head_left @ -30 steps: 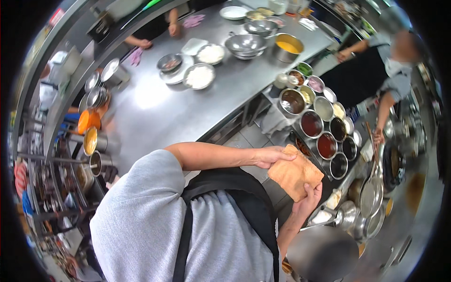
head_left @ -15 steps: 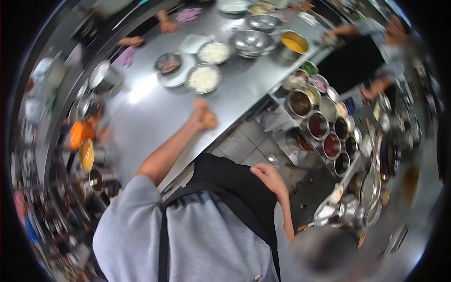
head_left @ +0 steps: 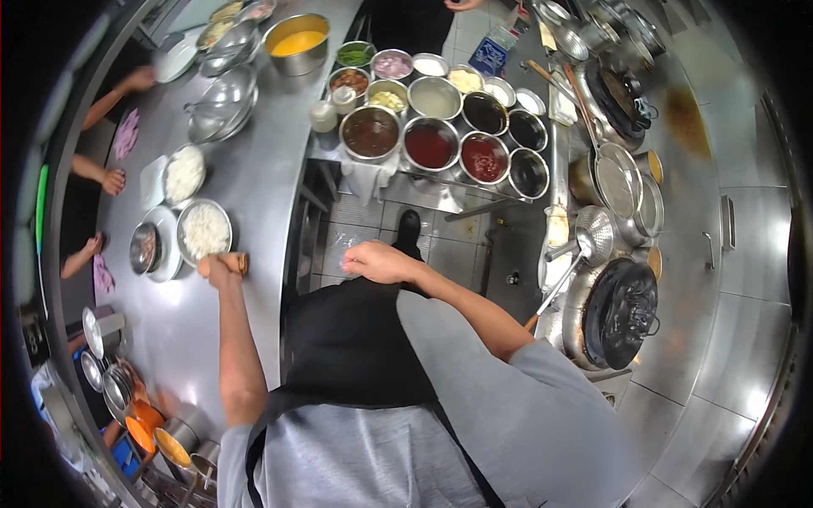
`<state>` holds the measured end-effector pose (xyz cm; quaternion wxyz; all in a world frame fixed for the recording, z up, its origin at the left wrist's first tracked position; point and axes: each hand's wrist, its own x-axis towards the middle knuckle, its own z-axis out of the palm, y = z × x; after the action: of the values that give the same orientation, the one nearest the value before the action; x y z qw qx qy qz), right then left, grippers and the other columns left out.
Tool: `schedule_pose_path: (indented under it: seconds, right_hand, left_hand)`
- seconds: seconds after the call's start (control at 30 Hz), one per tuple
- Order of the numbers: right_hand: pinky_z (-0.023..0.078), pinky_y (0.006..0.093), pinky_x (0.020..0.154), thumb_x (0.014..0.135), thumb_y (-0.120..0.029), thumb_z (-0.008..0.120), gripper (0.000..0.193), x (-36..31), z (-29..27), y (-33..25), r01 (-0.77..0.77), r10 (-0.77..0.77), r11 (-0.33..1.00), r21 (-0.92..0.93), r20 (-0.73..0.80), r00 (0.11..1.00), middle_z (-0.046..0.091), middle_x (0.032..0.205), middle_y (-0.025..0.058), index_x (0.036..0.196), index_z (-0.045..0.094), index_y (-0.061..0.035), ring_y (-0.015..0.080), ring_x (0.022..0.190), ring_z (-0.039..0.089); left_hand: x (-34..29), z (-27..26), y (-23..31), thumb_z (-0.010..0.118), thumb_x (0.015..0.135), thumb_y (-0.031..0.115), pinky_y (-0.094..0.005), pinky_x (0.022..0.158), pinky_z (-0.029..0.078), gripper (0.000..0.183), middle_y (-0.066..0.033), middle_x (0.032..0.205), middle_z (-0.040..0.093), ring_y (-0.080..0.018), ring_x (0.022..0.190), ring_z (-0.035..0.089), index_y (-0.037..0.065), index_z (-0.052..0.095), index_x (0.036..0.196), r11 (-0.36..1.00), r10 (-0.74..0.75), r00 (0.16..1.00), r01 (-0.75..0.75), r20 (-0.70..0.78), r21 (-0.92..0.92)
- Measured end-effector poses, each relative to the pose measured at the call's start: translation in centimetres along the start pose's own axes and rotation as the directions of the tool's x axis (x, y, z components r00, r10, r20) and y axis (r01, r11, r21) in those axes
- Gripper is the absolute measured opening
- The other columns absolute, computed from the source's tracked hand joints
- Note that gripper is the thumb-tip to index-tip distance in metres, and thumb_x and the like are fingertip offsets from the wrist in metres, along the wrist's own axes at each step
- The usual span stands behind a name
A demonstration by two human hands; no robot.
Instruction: The recorder prepares and cooks fried rice in a wok, adding ingredients like egg and rice and stir-frying.
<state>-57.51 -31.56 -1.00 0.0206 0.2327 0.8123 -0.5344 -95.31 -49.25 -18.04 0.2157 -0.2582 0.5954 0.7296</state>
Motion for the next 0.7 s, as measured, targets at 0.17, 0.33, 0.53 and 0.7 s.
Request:
schedule_pose_path:
  seconds: [0.17, 0.33, 0.53, 0.7]
  right_hand:
    - [0.048, 0.0426, 0.072, 0.088, -0.026, 0.058, 0.025, 2.9, -6.5, 1.0, 0.170, -0.170, 0.985, 0.014, 0.204, 0.964, 0.067, 0.081, 0.0160, 0.084, 0.066, -0.0021, 0.0343, 0.080, 0.065]
    - [0.049, 0.0345, 0.063, 0.087, -0.022, 0.066, 0.017, 3.5, -16.3, 8.0, 0.170, -0.156, 0.963, 0.212, -0.080, 0.985, 0.067, 0.078, 0.0066, 0.088, 0.067, -0.0055, 0.0182, 0.070, 0.063]
    - [0.050, 0.0362, 0.070, 0.080, -0.020, 0.072, 0.037, 6.1, -37.2, 23.0, -0.115, 0.338, 0.940, 0.322, -0.819, 0.464, 0.067, 0.076, 0.0129, 0.111, 0.060, -0.0026, 0.0253, 0.073, 0.065]
    - [0.049, 0.0459, 0.084, 0.078, -0.037, 0.070, 0.048, 9.7, -44.8, 31.5, -0.369, 0.148, 0.929, -0.030, -0.884, 0.443, 0.068, 0.100, 0.0260, 0.108, 0.063, 0.0008, 0.0412, 0.096, 0.064]
  left_hand:
    - [4.0, -5.4, -3.3, 0.066, 0.082, 0.017, -0.0354, 0.074, 0.056, 0.044, -0.0113, 0.107, 0.059, -0.0219, 0.086, 0.063, -0.008, 0.051, 0.114, 0.988, -0.153, 0.988, 0.153, -0.024, -0.023]
    - [-6.1, 2.0, -7.3, 0.045, 0.089, 0.025, -0.0406, 0.051, 0.051, 0.023, -0.0113, 0.081, 0.058, -0.0275, 0.063, 0.060, 0.003, 0.050, 0.094, 0.998, -0.029, 0.999, 0.031, -0.047, 0.053]
    - [-16.8, 5.7, -9.7, 0.051, 0.086, 0.019, -0.0389, 0.037, 0.040, 0.013, -0.0096, 0.069, 0.055, -0.0242, 0.043, 0.047, 0.007, 0.047, 0.087, 0.999, 0.007, 0.982, -0.016, 0.187, 0.047]
    - [-26.6, 11.7, -11.3, 0.063, 0.079, 0.011, -0.0341, 0.071, 0.053, 0.029, -0.0091, 0.090, 0.059, -0.0215, 0.081, 0.062, -0.004, 0.055, 0.102, 0.975, 0.051, 0.998, -0.040, -0.047, 0.219]
